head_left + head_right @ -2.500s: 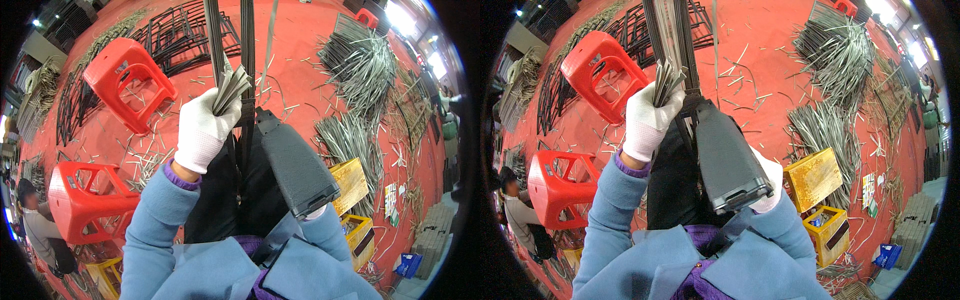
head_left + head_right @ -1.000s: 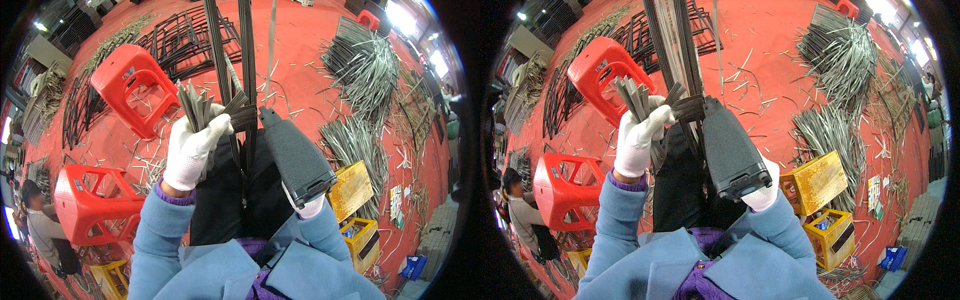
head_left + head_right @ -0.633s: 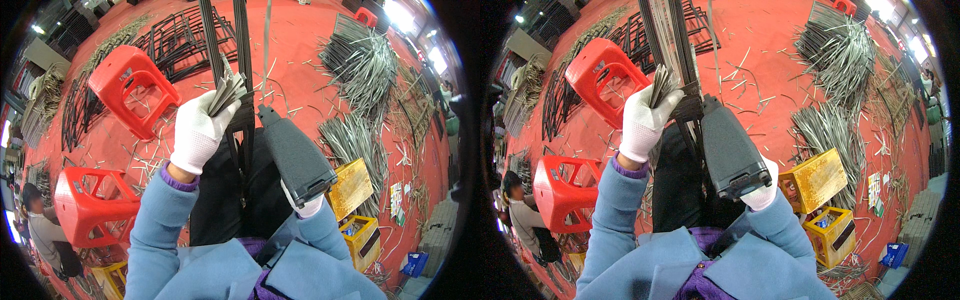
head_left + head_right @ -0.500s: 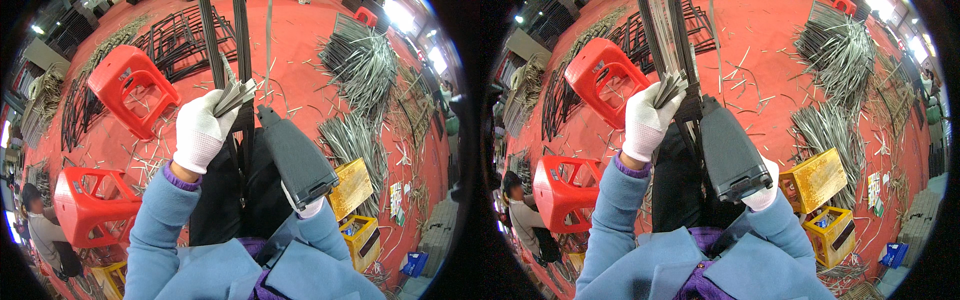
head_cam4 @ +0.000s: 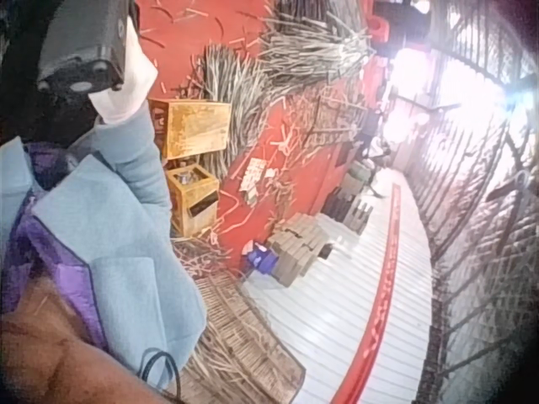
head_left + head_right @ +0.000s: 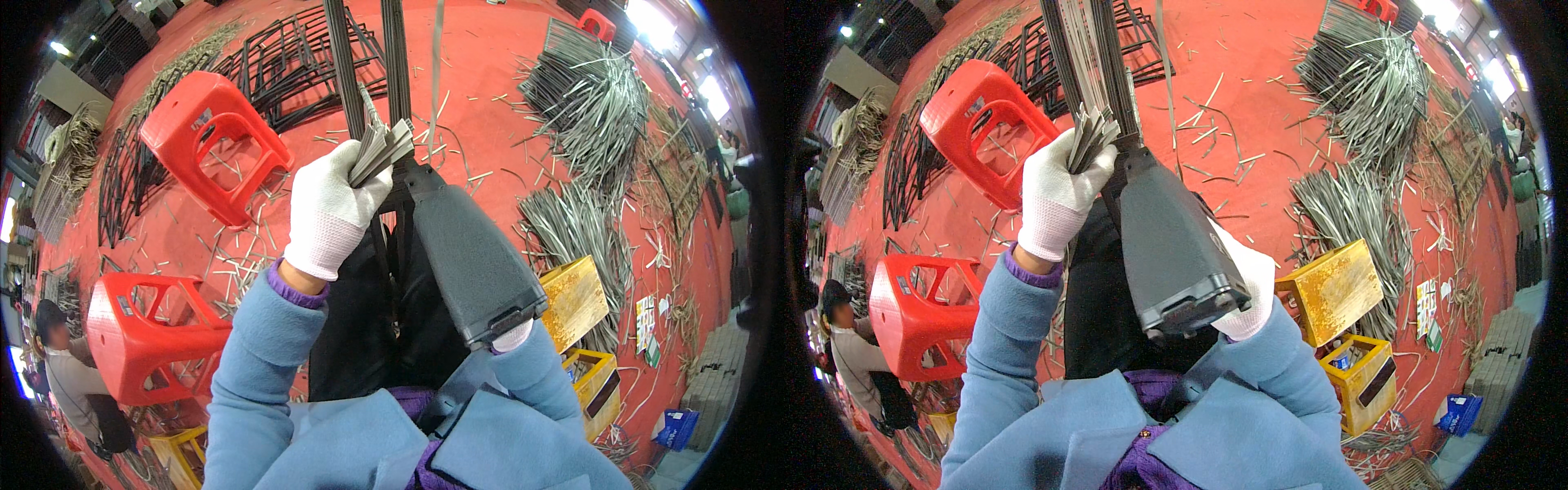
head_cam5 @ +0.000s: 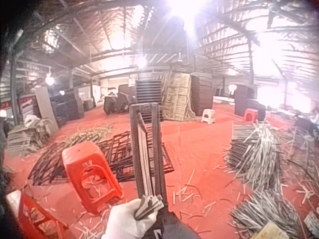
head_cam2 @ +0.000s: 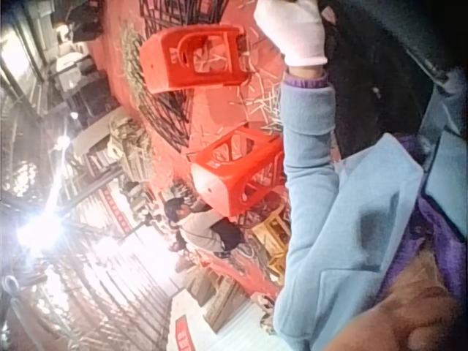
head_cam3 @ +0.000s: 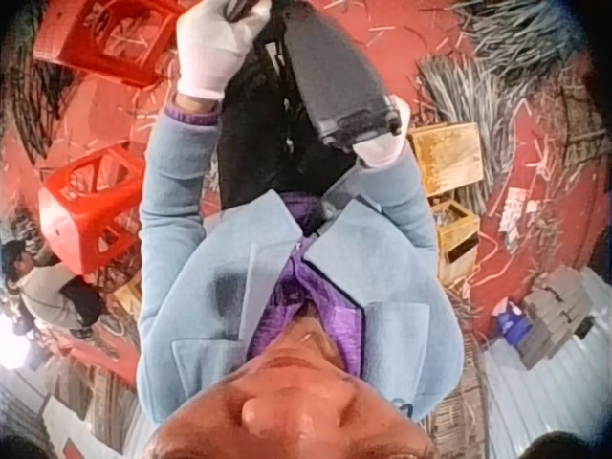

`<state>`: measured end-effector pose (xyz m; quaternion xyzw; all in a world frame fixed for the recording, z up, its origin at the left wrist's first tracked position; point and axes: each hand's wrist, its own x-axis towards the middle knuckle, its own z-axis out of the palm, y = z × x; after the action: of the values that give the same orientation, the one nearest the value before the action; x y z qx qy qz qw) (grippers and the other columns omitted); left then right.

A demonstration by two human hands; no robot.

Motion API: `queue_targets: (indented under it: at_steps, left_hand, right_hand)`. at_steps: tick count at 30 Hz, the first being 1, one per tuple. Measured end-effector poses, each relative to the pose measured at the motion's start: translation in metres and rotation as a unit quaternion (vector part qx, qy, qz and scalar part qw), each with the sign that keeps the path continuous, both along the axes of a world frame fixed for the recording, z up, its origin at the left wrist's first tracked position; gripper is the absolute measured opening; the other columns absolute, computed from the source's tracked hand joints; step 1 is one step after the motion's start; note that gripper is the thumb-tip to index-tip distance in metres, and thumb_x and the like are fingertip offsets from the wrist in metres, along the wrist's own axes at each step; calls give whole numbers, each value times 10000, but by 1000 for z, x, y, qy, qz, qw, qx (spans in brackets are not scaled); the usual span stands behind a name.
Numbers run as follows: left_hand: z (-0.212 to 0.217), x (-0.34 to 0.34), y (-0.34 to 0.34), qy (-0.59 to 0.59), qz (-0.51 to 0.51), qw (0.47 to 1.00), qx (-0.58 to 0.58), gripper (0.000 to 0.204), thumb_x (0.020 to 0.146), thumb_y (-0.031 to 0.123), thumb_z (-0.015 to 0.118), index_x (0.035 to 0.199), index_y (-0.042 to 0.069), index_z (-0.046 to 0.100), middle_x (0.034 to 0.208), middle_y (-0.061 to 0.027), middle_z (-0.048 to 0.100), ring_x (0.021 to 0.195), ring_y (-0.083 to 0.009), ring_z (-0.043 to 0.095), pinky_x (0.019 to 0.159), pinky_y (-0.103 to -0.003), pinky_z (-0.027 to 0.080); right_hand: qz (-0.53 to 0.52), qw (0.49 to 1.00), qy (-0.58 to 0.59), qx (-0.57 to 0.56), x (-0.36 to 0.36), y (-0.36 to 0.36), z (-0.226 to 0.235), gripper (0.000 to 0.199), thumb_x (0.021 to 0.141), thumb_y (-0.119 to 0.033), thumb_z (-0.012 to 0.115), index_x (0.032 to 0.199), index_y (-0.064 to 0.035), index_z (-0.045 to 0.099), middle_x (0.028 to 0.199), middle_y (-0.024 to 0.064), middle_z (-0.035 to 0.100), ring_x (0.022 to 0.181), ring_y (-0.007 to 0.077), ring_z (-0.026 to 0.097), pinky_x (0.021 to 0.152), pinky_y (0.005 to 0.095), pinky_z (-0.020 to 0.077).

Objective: The person assembles a metal frame by inserting thin metal rods into a rectangular frame, securing them with a staple gun, and trimming excess wire with pliers. The person repeats this process for multiple rods, working on the floor in a workshop.

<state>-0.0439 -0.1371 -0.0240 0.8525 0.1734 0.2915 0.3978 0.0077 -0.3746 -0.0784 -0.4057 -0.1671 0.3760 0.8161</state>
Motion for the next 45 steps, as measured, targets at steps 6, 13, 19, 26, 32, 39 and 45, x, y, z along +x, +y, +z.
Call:
queue_targets:
  at_steps: [6,13,19,26,32,39,45]
  left_hand:
    - [-1,1,2,-6,-3,1000,3,287,895,106,696,1150,-26,713,875,-64,743,810,-65,650,742,-253,527]
    - [2,0,1,19,0,1000,-5,280,892,108,707,1135,-31,715,885,-86,750,843,-82,682,758,-257,535]
    - [0,1,3,7,-1,1000,17,303,896,113,710,1165,-27,707,904,-99,756,846,-90,692,759,-261,539]
    - [5,-5,5,-5,-38,999,6,250,942,139,684,1130,-24,709,876,-79,743,806,-100,683,744,-263,533]
    - [3,-6,1,-141,-34,968,-202,176,1006,169,635,1022,-2,673,811,-26,685,736,-101,630,702,-260,512]
    - [28,-68,-5,-87,-102,922,-363,343,1013,352,627,1077,15,626,646,48,478,517,-60,403,488,-238,316]
    - [38,-90,-24,70,-189,873,-445,303,962,296,659,1030,2,632,630,19,501,524,-74,444,493,-242,333]
  right_hand:
    - [-31,954,-221,-200,-6,0,33,591,870,-12,726,1418,53,514,1311,154,659,1166,196,660,992,338,528]
    - [-58,925,-299,-228,-9,-3,32,649,805,-36,777,1406,20,539,1246,151,698,1130,187,686,976,317,524]
    - [-56,902,-345,-252,-2,-6,14,641,785,-27,792,1379,17,555,1227,140,702,1088,187,693,964,323,532]
    - [-49,848,-492,-192,10,-15,11,653,760,-73,808,1363,3,570,1114,136,724,965,210,724,875,334,567]
    - [7,632,-684,-363,-32,-9,-5,859,661,-145,819,1440,-37,474,802,97,632,722,293,663,643,391,533]
    - [90,657,-665,-344,-58,13,-17,810,745,-284,833,1412,7,478,834,154,630,766,316,643,705,423,515]
    - [-47,880,-422,-212,-36,31,43,498,802,-173,815,1258,-61,648,841,65,596,710,179,585,680,309,489]
